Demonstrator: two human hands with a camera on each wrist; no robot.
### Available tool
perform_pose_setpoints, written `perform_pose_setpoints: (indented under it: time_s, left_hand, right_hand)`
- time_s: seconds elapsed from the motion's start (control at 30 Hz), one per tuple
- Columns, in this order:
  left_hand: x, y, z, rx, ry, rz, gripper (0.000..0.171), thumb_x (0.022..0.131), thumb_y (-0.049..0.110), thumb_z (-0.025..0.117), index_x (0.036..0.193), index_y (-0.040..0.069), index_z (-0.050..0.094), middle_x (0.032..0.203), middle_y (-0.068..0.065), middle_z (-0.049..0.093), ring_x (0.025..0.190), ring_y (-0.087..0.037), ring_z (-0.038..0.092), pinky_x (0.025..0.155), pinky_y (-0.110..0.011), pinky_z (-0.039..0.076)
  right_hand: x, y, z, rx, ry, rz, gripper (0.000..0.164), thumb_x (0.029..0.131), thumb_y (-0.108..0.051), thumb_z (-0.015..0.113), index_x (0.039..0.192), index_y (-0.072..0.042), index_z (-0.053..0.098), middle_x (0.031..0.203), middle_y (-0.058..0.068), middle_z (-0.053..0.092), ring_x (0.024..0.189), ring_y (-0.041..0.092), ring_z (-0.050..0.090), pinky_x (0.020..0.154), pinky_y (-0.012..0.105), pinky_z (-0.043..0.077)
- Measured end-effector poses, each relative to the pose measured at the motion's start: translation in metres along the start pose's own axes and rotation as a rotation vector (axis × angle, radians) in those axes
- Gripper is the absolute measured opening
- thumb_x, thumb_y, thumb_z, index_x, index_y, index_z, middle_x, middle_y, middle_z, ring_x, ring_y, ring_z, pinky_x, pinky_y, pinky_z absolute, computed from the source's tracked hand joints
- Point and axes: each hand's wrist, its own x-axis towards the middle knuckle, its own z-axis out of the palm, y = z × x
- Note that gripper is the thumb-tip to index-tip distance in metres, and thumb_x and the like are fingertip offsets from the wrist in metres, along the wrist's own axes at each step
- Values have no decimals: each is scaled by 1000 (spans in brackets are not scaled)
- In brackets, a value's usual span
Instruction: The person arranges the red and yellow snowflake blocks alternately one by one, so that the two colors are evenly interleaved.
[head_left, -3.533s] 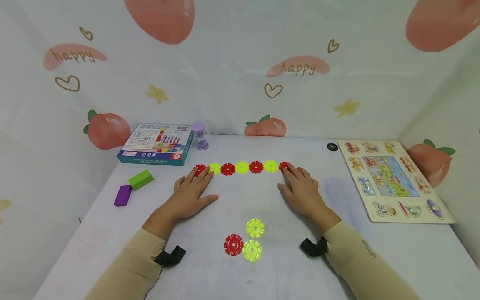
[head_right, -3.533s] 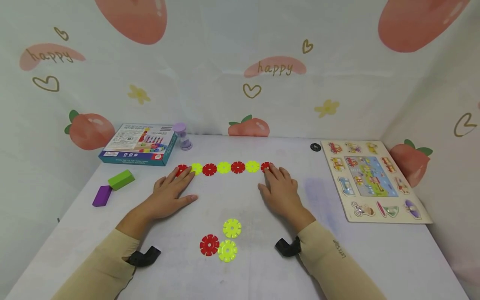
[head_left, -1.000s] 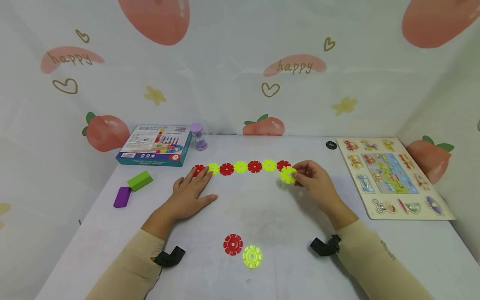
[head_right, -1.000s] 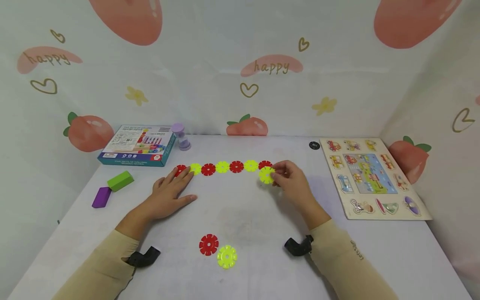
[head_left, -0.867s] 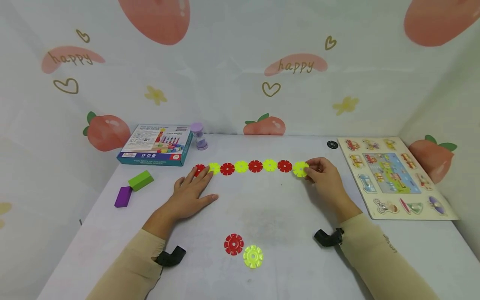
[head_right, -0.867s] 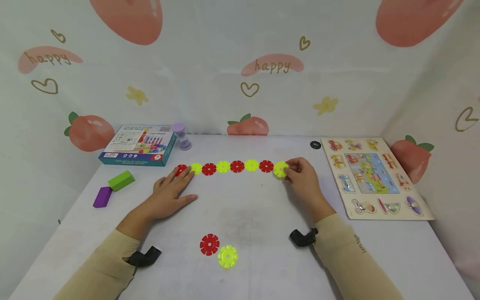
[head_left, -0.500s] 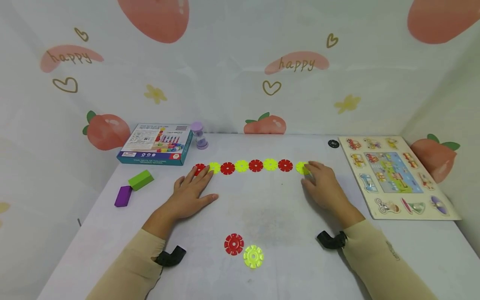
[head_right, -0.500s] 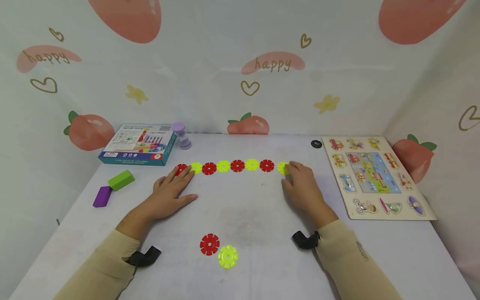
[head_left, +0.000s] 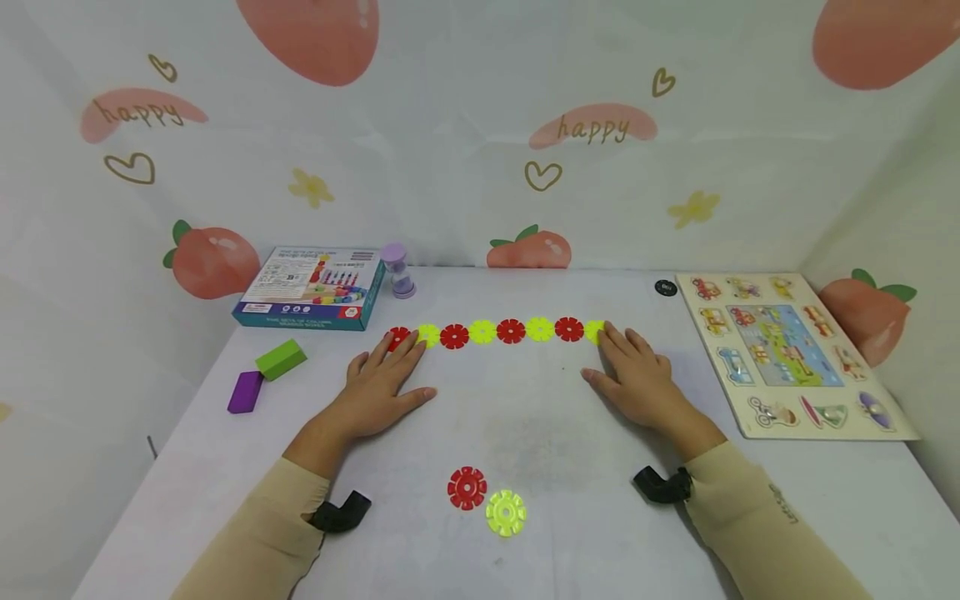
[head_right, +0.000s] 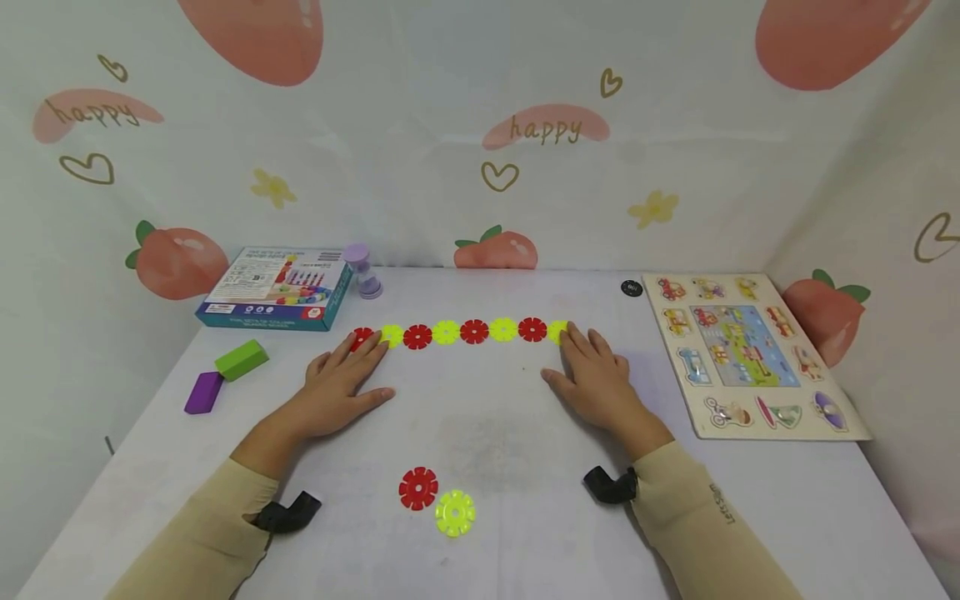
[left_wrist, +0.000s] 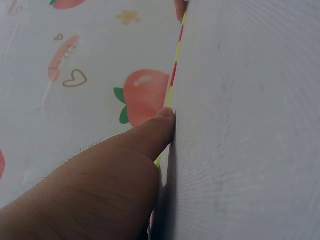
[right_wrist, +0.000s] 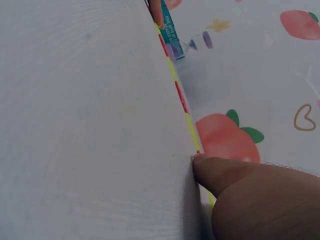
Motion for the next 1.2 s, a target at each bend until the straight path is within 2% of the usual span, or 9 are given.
perform_pose_setpoints:
  time_s: [0.27,0.4,0.5,0.63,0.73,0.87,0.97,1.03,1.2]
  left_hand:
    - [0,0,0,0,0,-2,88,84,73,45,154,28,18,159,4,8,144,-29,-7,105,-64,3]
    - [1,-1,1,-4,1,0,88,84,73,44,154,28,18,159,5,7,144,-29,-7,105,-64,2]
    - [1,-2,2,-5,4,0,87,84,73,44,154,28,18,159,5,7,144,-29,-7,105,-63,2]
    - [1,-2,2,-4,5,1,88,84,73,45,154,28,18,159,4,8,144,-29,-7,105,-64,2]
    - [1,-1,1,-3,3,-2,88,83,73,45,154,29,18,159,5,7,144,-29,-7,105,-64,2]
    - [1,0,1,4,3,-4,88,83,74,44,154,29,17,159,5,7,144,-29,-7,105,-64,2]
    - [2,0,1,6,5,-2,88,83,74,44,154,29,18,159,5,8,144,-29,-7,105,-64,2]
    - [1,0,1,5,7,1,88,84,73,44,154,28,18,159,4,8,144,-29,-7,105,-64,2]
    - [1,-1,1,8,5,7,87,85,73,43,154,27,19,159,4,7,144,-30,-6,105,-63,3]
  right_hand:
    - [4,3,1,-11,-20,11,89,89,-66,44,154,-12,18,159,6,8,142,36,4,96,67,16]
    - [4,2,-1,49,10,-1,86,90,-63,48,155,-15,17,160,5,6,142,35,6,95,68,17]
    - [0,-5,-6,231,77,-34,79,91,-55,54,153,-19,22,158,4,14,141,32,15,100,65,20]
    - [-9,-30,-11,615,95,-135,60,94,-38,60,147,-20,36,148,6,35,129,29,39,97,52,39]
    - [-17,-56,-5,829,-2,-230,52,96,-23,60,143,-19,39,141,11,43,119,31,49,88,44,48]
    - [-31,-95,14,950,-201,-360,56,93,-12,60,144,-17,37,136,16,47,113,36,53,85,40,50]
    - [-42,-121,26,940,-344,-416,61,90,-19,65,144,-19,37,134,11,50,112,30,54,89,38,48]
    - [-48,-134,32,838,-387,-453,63,89,-32,68,143,-21,40,132,2,52,113,21,53,92,34,46]
    - [-55,-150,46,469,-319,-553,56,82,-45,73,130,-24,57,123,-14,48,113,5,42,91,23,43]
